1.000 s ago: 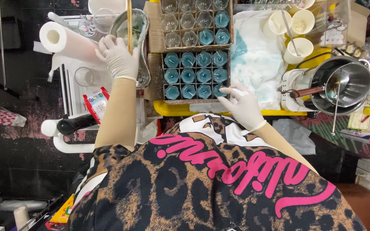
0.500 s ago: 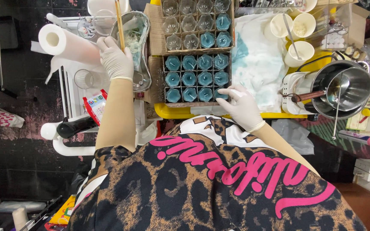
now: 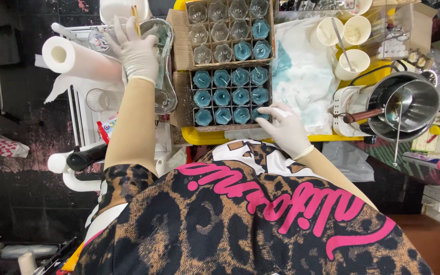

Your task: The person is threading candle wicks through metal tabs and placing them into small glass jars for candle production.

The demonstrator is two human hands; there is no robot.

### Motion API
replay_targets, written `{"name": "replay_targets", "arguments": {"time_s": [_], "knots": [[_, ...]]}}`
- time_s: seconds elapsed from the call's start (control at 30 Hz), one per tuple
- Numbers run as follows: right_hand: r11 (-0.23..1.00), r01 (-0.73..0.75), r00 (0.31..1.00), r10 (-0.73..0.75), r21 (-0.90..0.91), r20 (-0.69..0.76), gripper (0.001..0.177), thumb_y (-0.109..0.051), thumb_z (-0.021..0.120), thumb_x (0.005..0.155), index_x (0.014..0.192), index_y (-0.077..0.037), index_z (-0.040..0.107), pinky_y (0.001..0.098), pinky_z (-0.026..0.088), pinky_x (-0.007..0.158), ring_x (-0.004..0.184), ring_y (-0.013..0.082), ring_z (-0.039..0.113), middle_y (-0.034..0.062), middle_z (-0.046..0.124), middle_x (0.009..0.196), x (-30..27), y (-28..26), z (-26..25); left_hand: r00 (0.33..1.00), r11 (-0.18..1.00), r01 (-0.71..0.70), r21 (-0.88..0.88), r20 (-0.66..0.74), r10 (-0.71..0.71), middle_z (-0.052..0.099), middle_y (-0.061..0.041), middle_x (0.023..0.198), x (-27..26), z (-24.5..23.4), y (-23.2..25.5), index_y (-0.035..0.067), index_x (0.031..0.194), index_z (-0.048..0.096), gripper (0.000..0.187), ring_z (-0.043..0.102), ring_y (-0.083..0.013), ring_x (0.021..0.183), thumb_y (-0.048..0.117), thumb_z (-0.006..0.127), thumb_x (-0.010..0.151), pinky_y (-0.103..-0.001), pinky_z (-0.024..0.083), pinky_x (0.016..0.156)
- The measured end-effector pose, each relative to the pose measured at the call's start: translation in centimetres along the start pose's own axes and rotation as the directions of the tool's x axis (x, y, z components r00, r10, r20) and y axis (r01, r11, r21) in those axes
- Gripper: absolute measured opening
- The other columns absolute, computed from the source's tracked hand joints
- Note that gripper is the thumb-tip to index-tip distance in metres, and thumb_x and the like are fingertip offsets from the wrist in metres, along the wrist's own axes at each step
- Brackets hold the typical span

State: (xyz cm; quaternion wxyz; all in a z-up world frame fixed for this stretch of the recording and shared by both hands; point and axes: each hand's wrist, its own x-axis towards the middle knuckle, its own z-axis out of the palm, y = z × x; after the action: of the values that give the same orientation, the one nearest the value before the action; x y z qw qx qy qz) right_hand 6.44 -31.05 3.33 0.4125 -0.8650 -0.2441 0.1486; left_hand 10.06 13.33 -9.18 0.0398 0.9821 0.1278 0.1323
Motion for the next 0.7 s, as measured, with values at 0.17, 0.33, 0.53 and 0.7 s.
{"name": "replay_targets", "arguments": {"time_s": [0.17, 0.33, 0.53, 0.7], "knots": [[0.999, -0.039, 0.999, 0.039, 0.012, 0.002, 0.024, -0.021, 0.073, 0.09, 0.11, -0.006, 0.073, 0.0341, 0.05, 0.087, 0.098, 0.0258, 0.065, 0.0095, 0.067, 0.101, -0.3, 0.3, -0.2, 0.999, 0.994, -0.038, 0.1, 0.003, 0.038, 0.038, -0.02, 0.163, 1.1, 0.0, 0.3, 0.026, 0.091, 0.075, 0.008, 0.01, -0.0492, 0.154, 0.023, 0.076, 0.084, -0.073, -0.007, 0.117], [0.999, -0.045, 0.999, 0.045, 0.008, -0.007, 0.024, -0.021, 0.074, 0.09, 0.109, -0.007, 0.074, 0.035, 0.05, 0.088, 0.101, 0.0271, 0.065, 0.0102, 0.068, 0.105, -0.4, 0.3, -0.2, 0.995, 0.996, 0.015, 0.09, 0.092, -0.023, 0.039, -0.02, 0.161, 1.7, 1.2, -0.2, 0.024, 0.09, 0.074, 0.005, 0.011, -0.049, 0.153, 0.023, 0.074, 0.084, -0.075, -0.009, 0.115], [0.999, -0.049, 0.999, 0.049, -0.016, -0.02, 0.024, -0.022, 0.074, 0.09, 0.11, -0.008, 0.074, 0.0349, 0.05, 0.089, 0.101, 0.027, 0.065, 0.0103, 0.069, 0.103, -0.4, 0.4, -0.1, 0.997, 0.982, -0.038, 0.186, 0.068, 0.026, 0.038, -0.019, 0.164, 2.0, 2.5, -1.0, 0.028, 0.086, 0.074, 0.009, 0.009, -0.0488, 0.156, 0.019, 0.076, 0.088, -0.078, -0.009, 0.114], [0.999, -0.051, 0.998, 0.051, -0.006, -0.026, 0.023, -0.021, 0.073, 0.09, 0.11, -0.008, 0.075, 0.0346, 0.051, 0.087, 0.099, 0.0263, 0.065, 0.0105, 0.068, 0.102, -0.4, 0.3, 0.0, 0.976, 0.967, -0.024, 0.252, 0.216, -0.032, 0.032, -0.02, 0.163, 2.5, 0.4, 0.2, 0.025, 0.098, 0.072, 0.027, 0.002, -0.0521, 0.151, 0.026, 0.081, 0.073, -0.083, -0.01, 0.105]]}}
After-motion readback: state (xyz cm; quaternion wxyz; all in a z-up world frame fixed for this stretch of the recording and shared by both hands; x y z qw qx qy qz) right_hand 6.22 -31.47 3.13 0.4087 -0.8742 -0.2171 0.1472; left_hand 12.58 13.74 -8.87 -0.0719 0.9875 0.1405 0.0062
